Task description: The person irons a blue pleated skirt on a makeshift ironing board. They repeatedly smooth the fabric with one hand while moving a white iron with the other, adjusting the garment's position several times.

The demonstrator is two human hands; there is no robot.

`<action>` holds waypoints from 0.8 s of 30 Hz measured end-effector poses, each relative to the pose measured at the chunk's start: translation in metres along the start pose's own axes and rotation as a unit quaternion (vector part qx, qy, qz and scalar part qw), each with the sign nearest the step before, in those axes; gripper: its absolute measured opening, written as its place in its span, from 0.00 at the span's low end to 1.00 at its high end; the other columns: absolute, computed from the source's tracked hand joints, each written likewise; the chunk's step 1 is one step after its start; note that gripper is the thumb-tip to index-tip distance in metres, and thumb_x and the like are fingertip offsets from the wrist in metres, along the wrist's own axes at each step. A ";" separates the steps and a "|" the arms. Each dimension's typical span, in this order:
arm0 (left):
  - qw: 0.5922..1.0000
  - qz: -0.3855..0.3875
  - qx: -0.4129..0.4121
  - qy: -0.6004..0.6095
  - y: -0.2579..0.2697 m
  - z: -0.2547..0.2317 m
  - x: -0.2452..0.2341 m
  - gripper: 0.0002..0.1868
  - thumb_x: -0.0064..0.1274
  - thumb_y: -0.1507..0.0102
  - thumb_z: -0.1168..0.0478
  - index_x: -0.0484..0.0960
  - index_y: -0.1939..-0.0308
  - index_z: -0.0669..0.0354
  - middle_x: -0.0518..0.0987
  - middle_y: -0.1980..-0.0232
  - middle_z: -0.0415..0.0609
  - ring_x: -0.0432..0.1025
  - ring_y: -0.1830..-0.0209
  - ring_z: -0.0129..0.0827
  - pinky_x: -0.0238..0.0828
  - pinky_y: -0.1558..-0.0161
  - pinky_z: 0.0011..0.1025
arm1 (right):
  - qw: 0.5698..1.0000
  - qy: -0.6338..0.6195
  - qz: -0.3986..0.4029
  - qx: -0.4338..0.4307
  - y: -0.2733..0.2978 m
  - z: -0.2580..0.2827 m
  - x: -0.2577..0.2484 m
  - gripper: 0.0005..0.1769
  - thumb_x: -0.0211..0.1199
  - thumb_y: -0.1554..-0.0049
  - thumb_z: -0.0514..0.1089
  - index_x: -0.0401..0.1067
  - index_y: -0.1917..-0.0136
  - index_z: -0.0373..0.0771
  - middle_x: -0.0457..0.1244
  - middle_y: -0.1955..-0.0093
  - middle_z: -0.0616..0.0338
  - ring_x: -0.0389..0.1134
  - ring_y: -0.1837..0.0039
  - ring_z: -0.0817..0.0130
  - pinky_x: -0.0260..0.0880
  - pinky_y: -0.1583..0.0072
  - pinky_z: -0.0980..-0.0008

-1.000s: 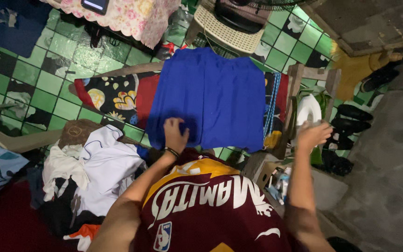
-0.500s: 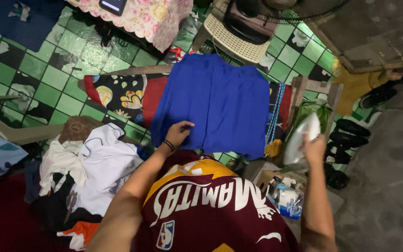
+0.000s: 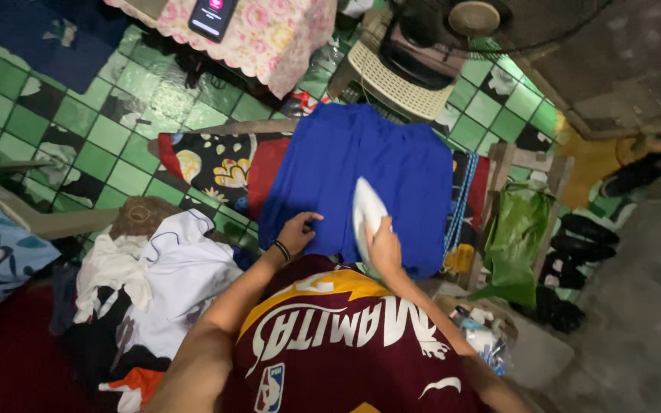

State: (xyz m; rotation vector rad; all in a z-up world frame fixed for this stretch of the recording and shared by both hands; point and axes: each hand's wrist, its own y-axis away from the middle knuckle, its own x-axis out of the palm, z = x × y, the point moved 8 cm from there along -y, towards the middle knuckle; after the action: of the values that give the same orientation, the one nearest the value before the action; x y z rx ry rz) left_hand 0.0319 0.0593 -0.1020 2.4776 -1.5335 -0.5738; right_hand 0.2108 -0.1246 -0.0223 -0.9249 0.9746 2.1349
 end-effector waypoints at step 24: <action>0.810 -0.328 0.028 -0.486 -0.297 -0.162 -0.316 0.52 0.72 0.49 0.42 0.63 0.25 0.40 0.53 0.20 0.53 0.44 0.20 0.55 0.38 0.28 0.69 | 0.991 -0.048 -0.063 0.108 0.015 -0.003 0.006 0.26 0.56 0.38 0.58 0.64 0.40 0.35 0.68 0.57 0.29 0.70 0.53 0.29 0.68 0.53 0.39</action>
State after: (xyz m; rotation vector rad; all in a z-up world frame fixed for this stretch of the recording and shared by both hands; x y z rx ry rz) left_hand 0.2166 0.4663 0.0173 2.8685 -0.7294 -2.1903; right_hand 0.1974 -0.1338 -0.0232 -0.7498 1.0469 1.9074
